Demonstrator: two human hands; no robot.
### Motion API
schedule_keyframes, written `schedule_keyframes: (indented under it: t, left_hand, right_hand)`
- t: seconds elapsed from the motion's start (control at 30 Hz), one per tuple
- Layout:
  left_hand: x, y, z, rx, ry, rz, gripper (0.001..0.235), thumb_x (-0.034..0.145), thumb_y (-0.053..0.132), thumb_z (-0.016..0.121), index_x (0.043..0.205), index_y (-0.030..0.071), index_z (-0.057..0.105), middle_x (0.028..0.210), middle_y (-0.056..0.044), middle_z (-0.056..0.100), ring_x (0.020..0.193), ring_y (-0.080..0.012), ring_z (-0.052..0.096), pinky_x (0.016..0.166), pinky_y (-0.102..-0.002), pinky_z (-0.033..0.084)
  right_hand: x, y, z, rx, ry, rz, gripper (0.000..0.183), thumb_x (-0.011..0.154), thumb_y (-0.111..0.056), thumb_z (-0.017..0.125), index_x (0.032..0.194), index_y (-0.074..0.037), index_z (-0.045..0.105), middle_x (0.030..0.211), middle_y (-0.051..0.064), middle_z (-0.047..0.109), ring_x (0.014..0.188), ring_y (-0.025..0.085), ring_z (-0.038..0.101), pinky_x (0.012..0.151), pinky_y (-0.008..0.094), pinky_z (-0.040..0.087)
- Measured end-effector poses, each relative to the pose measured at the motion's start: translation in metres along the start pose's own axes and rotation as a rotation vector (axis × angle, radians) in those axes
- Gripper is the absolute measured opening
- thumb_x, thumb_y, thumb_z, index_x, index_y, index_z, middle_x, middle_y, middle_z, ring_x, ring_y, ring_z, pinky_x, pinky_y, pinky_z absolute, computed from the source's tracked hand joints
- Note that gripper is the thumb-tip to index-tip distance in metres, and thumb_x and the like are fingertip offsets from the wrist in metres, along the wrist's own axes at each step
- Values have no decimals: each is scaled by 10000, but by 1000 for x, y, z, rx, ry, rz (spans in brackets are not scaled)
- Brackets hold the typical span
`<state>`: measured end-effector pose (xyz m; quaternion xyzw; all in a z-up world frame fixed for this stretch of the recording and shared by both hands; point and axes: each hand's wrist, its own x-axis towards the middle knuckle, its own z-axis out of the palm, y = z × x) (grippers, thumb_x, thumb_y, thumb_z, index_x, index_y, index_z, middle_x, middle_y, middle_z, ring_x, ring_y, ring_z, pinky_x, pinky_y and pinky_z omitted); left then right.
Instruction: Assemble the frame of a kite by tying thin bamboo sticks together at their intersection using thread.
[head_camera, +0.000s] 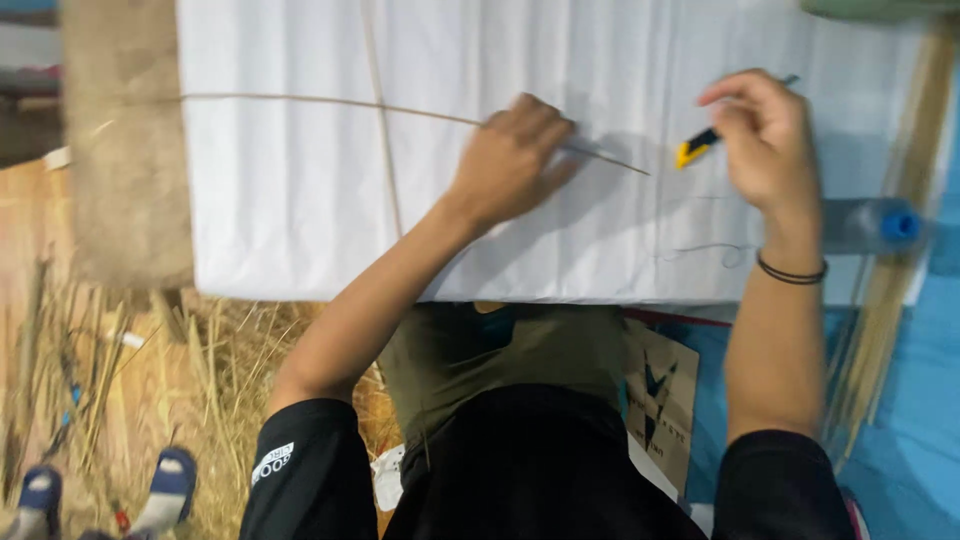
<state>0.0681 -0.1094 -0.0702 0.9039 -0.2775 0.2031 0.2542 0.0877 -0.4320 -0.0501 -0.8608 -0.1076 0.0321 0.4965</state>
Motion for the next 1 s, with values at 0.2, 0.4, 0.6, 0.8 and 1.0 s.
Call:
schedule_keyframes:
  t: [0.2, 0.4, 0.6, 0.8, 1.0]
  left_hand:
    - [45, 29, 55, -165, -207, 295, 341, 809, 310, 796, 1042, 70, 724, 1039, -65, 643, 1036, -248, 567, 856, -412, 494]
    - [39, 19, 84, -89, -205, 262, 130, 935, 195, 711, 1035, 113, 708, 974, -17, 643, 988, -213, 594, 843, -370, 491]
    - [46, 14, 80, -128, -67, 113, 96, 964, 147, 719, 1030, 85, 688, 910, -9, 699, 797, -176, 654, 658, -341, 550]
    - [49, 12, 75, -189, 12, 47, 95, 945, 112, 754, 1017, 109, 692, 903, 15, 702, 755, -158, 641, 600, -337, 545]
    - [50, 9, 80, -198, 58, 80, 167, 915, 78, 732, 1080, 91, 710, 904, -6, 700, 761, -173, 640, 629, -339, 547]
  right_hand:
    - [-9, -34, 6, 384, -210, 141, 157, 1032, 35, 480, 1104, -12, 612, 762, -54, 510, 585, 10, 353, 513, 211, 299]
    - [-8, -9, 11, 382, -169, 184, 167, 1039, 30, 469, 1098, -12, 619, 708, -53, 448, 589, 10, 330, 527, 215, 285]
    - [17, -7, 16, 233, -235, 18, 148, 1019, 27, 476, 1092, -15, 598, 732, -51, 506, 584, 16, 380, 531, 212, 332]
    - [41, -3, 23, 590, -357, 134, 103, 1008, 10, 474, 1059, -42, 546, 687, -60, 459, 534, 12, 310, 477, 209, 272]
    - [47, 1, 32, 417, -188, 128, 83, 1025, -28, 540, 1099, -30, 578, 740, -48, 513, 536, 24, 377, 472, 225, 307]
